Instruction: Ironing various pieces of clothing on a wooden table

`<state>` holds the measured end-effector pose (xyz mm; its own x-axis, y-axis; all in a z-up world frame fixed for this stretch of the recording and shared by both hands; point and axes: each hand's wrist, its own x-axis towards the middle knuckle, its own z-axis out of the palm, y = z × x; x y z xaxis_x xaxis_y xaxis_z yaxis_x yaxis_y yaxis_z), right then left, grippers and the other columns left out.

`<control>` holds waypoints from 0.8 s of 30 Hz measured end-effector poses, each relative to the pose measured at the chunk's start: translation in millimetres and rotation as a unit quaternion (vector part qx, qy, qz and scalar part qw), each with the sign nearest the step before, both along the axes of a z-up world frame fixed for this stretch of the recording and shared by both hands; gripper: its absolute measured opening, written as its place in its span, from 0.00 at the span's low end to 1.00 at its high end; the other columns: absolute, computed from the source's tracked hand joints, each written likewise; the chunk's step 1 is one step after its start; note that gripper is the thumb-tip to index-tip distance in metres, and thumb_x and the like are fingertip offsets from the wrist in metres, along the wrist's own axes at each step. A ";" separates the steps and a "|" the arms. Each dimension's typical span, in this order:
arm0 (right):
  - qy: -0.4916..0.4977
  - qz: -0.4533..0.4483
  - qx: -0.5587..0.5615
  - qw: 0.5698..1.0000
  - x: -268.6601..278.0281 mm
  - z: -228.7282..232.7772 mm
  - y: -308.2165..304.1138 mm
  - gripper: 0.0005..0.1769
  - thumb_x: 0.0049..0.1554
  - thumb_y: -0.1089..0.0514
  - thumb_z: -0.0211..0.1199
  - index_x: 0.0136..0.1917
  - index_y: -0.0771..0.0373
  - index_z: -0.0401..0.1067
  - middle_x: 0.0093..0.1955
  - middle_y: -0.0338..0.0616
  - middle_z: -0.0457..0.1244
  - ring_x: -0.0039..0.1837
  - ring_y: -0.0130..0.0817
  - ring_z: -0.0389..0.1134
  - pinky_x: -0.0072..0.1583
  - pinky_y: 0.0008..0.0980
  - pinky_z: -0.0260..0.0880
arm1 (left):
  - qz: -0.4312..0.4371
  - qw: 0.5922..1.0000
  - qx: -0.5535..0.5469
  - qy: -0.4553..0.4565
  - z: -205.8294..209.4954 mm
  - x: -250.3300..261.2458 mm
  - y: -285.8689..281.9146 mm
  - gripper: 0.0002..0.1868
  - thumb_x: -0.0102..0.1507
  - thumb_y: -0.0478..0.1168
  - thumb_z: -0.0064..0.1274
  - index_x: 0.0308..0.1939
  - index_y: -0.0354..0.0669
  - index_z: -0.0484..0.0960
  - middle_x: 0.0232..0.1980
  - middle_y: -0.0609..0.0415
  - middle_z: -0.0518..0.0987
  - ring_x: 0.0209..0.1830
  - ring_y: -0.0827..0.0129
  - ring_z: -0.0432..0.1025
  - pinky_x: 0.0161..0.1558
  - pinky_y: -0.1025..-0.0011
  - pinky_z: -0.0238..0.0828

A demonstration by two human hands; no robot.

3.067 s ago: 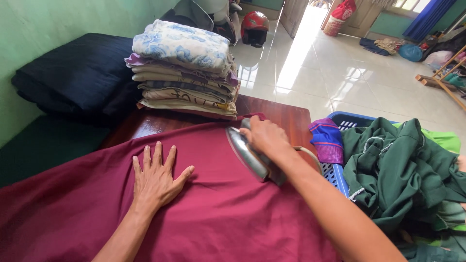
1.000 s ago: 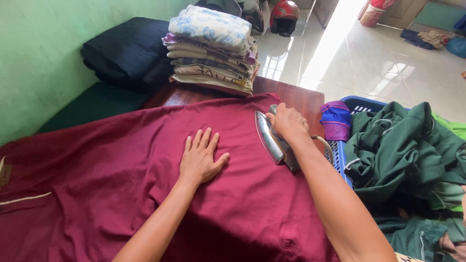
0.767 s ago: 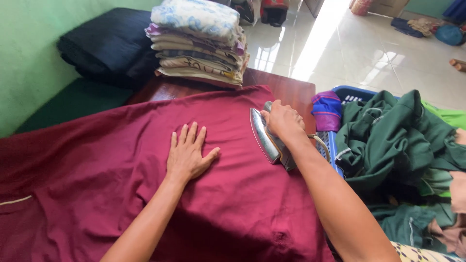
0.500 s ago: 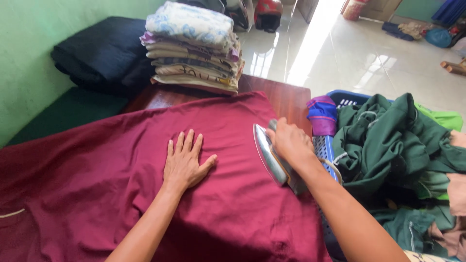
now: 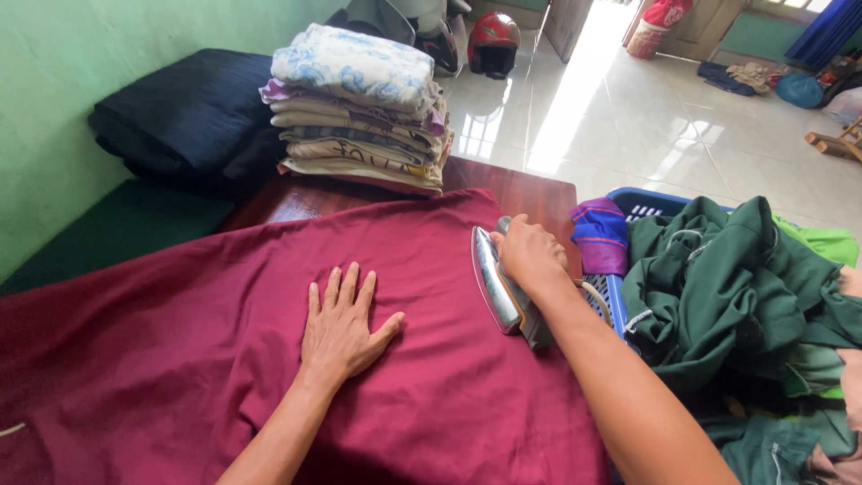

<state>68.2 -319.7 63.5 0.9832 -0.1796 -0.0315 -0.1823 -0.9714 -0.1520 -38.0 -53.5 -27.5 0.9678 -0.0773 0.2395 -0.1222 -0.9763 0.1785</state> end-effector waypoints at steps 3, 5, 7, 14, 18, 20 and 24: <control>0.001 -0.024 0.014 1.000 23.1 -2.5 4.9 0.35 0.62 0.34 0.58 0.66 0.65 0.65 0.64 0.63 0.65 0.68 0.62 0.66 0.63 0.57 0.68 | 0.031 0.999 -0.005 0.034 47.3 13.2 -21.7 0.42 0.62 0.70 0.41 0.71 0.48 0.66 0.73 0.47 0.62 0.75 0.51 0.52 0.73 0.37 0.34; -0.003 -0.028 0.011 1.000 32.3 -7.3 8.2 0.35 0.62 0.34 0.58 0.67 0.65 0.64 0.64 0.62 0.65 0.68 0.61 0.66 0.64 0.57 0.68 | 0.012 0.999 -0.019 0.036 43.0 38.0 -43.8 0.37 0.64 0.67 0.42 0.67 0.46 0.69 0.68 0.47 0.66 0.71 0.53 0.57 0.72 0.42 0.42; -0.012 -0.031 0.001 0.999 40.0 -8.4 8.6 0.35 0.62 0.34 0.58 0.68 0.65 0.64 0.65 0.62 0.64 0.68 0.61 0.66 0.64 0.57 0.68 | -0.008 0.999 -0.040 0.033 15.9 79.7 -67.7 0.32 0.66 0.63 0.44 0.64 0.45 0.72 0.63 0.48 0.69 0.67 0.54 0.62 0.70 0.47 0.49; -0.005 -0.028 0.007 1.000 49.0 -5.0 8.0 0.33 0.62 0.35 0.58 0.65 0.64 0.65 0.64 0.62 0.65 0.67 0.60 0.67 0.64 0.55 0.68 | -0.117 0.977 -0.098 -0.152 -64.9 210.8 -121.7 0.27 0.65 0.48 0.47 0.66 0.41 0.72 0.70 0.51 0.70 0.72 0.55 0.62 0.70 0.52 0.54; -0.009 -0.029 0.005 1.000 69.5 -8.7 6.1 0.32 0.62 0.36 0.57 0.65 0.65 0.65 0.64 0.62 0.66 0.67 0.60 0.67 0.64 0.55 0.69 | -0.099 0.992 -0.063 -0.048 -36.2 193.3 -119.8 0.34 0.63 0.52 0.41 0.72 0.44 0.66 0.78 0.50 0.60 0.79 0.55 0.51 0.75 0.49 0.41; -0.010 -0.030 0.011 0.999 84.9 -11.0 5.1 0.32 0.62 0.36 0.58 0.65 0.65 0.65 0.64 0.62 0.65 0.68 0.60 0.67 0.64 0.55 0.69 | -0.099 0.993 -0.054 -0.031 -32.8 191.5 -118.4 0.35 0.63 0.53 0.40 0.73 0.44 0.65 0.79 0.49 0.58 0.79 0.56 0.49 0.75 0.49 0.39; -0.020 -0.018 0.004 1.000 104.4 -13.3 1.9 0.34 0.63 0.35 0.57 0.65 0.66 0.64 0.64 0.62 0.65 0.68 0.60 0.67 0.64 0.56 0.69 | -0.103 0.993 -0.049 0.000 -28.9 190.8 -117.5 0.36 0.63 0.54 0.38 0.75 0.45 0.62 0.80 0.49 0.55 0.81 0.57 0.45 0.76 0.49 0.34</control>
